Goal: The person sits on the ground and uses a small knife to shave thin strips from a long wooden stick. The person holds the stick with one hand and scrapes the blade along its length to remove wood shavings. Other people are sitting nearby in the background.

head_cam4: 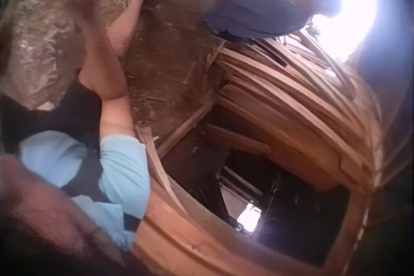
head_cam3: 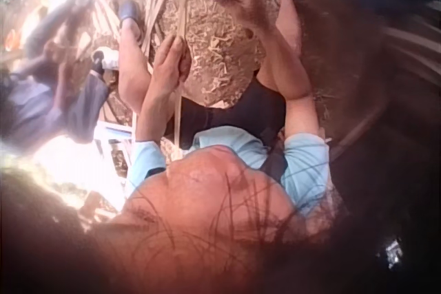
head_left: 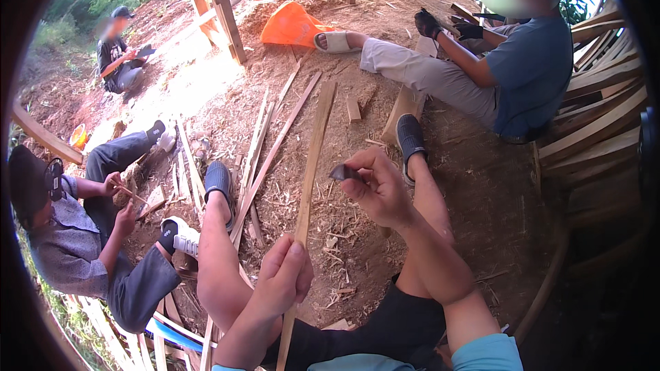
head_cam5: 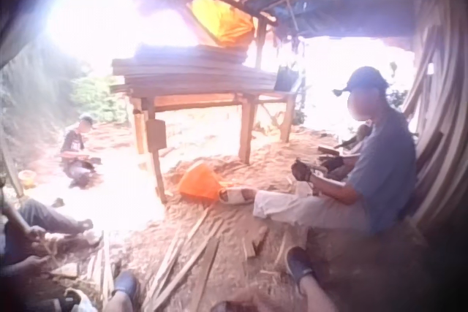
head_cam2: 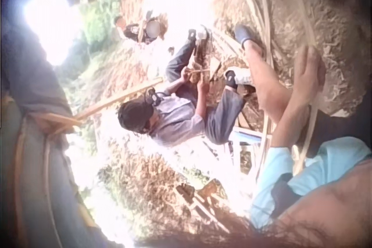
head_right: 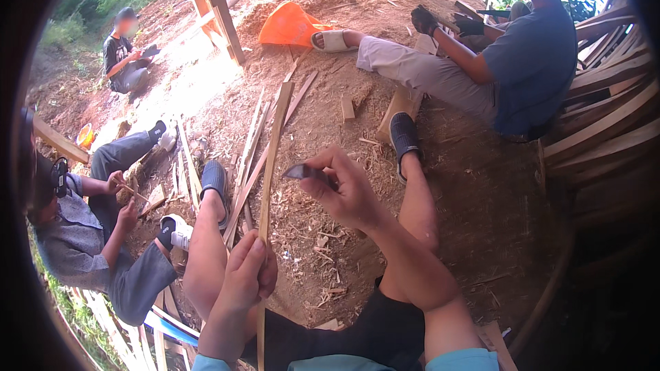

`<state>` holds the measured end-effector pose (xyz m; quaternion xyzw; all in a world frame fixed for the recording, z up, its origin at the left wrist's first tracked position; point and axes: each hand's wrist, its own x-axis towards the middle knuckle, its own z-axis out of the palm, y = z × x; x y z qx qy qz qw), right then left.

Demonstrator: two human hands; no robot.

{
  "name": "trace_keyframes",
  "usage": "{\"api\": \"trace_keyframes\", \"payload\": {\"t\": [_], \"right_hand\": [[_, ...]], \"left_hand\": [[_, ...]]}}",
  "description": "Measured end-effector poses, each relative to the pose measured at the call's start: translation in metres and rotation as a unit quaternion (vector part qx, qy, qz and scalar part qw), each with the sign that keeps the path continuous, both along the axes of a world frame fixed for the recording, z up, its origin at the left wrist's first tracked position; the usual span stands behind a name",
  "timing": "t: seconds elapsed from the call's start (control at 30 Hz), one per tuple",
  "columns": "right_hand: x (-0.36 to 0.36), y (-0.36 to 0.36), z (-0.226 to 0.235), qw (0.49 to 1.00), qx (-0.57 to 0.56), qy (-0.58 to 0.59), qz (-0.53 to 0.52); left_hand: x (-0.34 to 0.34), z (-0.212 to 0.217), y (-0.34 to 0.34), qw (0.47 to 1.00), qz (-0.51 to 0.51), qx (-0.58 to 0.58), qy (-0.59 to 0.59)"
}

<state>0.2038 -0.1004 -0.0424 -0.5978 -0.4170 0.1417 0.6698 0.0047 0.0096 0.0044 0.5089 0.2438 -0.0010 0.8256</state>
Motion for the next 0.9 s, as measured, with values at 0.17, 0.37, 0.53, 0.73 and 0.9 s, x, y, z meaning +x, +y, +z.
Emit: {"api": "trace_keyframes", "payload": {"t": [0.17, 0.37, 0.53, 0.73, 0.9], "right_hand": [[-0.013, 0.007, 0.008, 0.994, -0.019, -0.096, 0.047], [-0.013, 0.008, 0.016, 0.992, 0.021, -0.128, -0.009], [-0.008, 0.004, 0.004, 0.993, 0.009, -0.113, -0.037], [0.0, 0.006, 0.007, 0.99, 0.012, -0.113, -0.087], [-0.004, 0.006, 0.01, 0.986, 0.046, -0.109, -0.122]], "left_hand": [[0.005, 0.003, -0.001, 1.0, -0.006, -0.008, -0.023], [0.002, 0.003, -0.01, 0.999, -0.005, 0.001, -0.033], [-0.002, 0.004, -0.014, 1.0, -0.011, 0.024, -0.014], [-0.004, 0.002, -0.017, 0.999, -0.022, 0.031, -0.001], [-0.009, 0.002, -0.026, 0.999, -0.036, 0.026, 0.011]]}}
